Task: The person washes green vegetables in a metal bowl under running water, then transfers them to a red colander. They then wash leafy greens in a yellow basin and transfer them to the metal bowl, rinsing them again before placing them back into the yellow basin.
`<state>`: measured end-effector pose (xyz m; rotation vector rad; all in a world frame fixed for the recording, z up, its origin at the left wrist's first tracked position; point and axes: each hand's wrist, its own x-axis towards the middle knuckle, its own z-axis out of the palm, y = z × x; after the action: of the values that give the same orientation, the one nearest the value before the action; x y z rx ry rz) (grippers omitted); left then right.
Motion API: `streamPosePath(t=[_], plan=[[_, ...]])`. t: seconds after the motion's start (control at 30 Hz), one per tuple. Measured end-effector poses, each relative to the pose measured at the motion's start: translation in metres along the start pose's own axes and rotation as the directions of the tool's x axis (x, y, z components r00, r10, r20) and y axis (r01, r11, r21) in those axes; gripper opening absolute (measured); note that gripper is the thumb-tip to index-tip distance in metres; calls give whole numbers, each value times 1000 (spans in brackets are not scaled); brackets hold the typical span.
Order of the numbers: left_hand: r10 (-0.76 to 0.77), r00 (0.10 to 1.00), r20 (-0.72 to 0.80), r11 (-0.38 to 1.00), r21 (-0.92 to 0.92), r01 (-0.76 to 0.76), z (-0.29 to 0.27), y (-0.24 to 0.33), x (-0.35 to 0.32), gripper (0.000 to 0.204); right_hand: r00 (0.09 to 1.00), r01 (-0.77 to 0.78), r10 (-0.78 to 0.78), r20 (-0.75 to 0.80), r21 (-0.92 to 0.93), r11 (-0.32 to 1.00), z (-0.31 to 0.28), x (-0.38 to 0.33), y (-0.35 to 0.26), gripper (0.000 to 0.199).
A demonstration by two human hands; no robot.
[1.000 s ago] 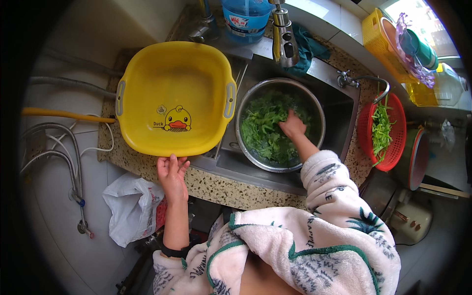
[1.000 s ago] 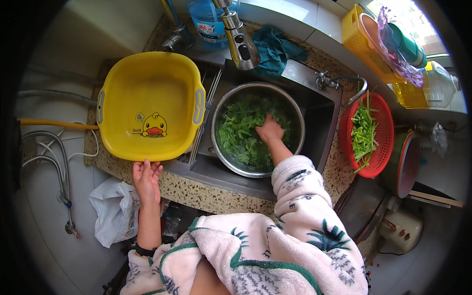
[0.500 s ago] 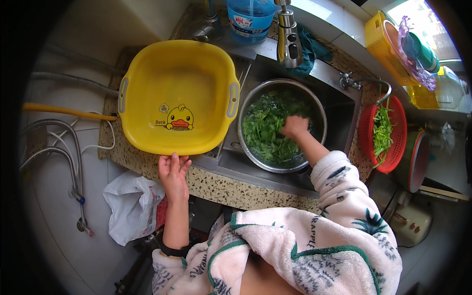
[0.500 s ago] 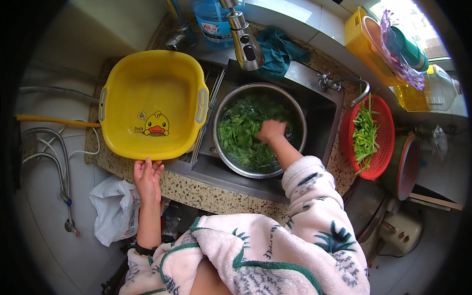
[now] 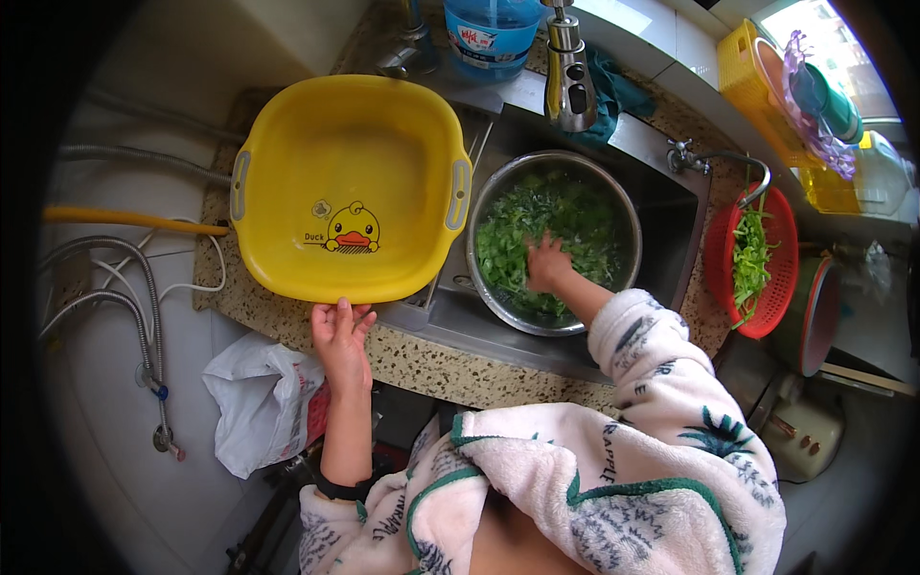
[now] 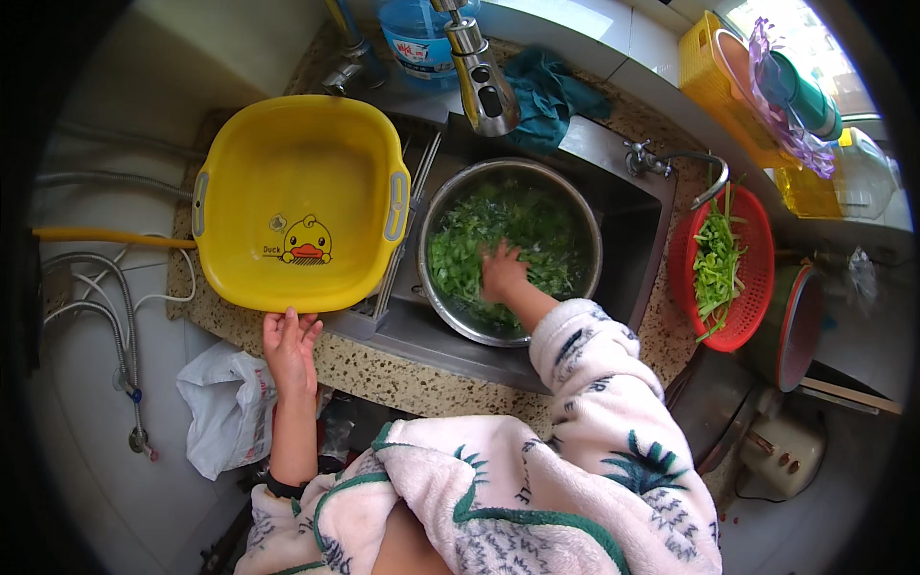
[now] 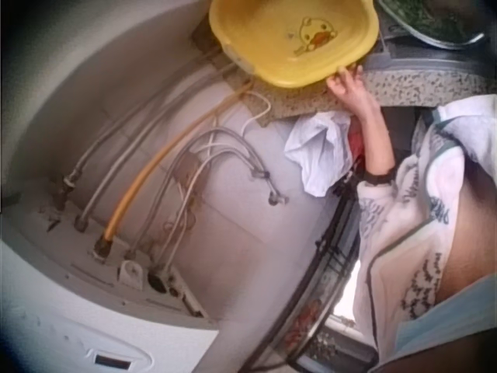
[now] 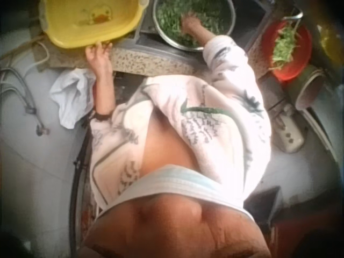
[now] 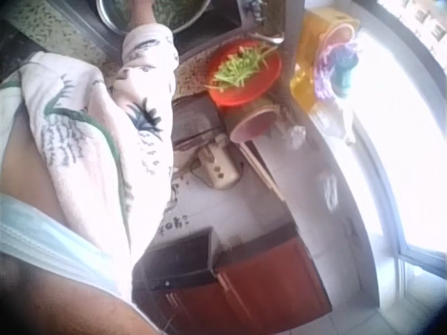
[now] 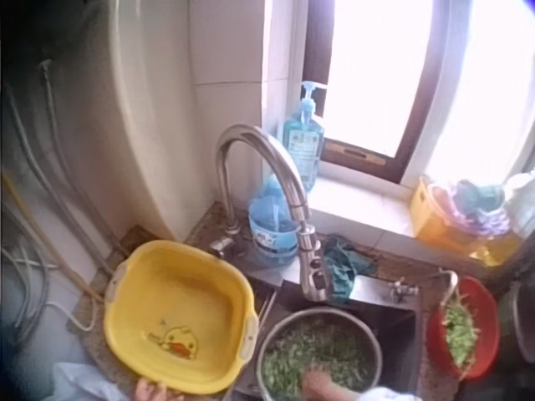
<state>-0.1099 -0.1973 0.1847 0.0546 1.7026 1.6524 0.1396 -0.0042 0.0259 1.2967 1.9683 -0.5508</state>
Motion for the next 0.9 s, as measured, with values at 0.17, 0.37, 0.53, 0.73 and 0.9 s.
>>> streamPosePath(t=[0.17,0.37,0.53,0.73,0.9], plan=[[7,1000,19,1000,-5,-7,-2,3,-1,12,995,3,9,-101,116,993,21,26,20,55],[1,1000,12,1000,-9,-1,-1,3,1,12,954,-38,130,-271,320,947,-15,19,33,38],[10,1000,17,1000,-8,-10,-1,2,1,12,901,30,130,-413,358,933,-48,8,21,67],[-2,1000,-10,1000,5,2,0,2,0,13,879,383,-406,-252,-134,914,1,-7,-14,75],[-15,1000,-2,1000,25,15,-2,3,1,15,856,280,-311,-412,-137,950,14,12,-1,38]])
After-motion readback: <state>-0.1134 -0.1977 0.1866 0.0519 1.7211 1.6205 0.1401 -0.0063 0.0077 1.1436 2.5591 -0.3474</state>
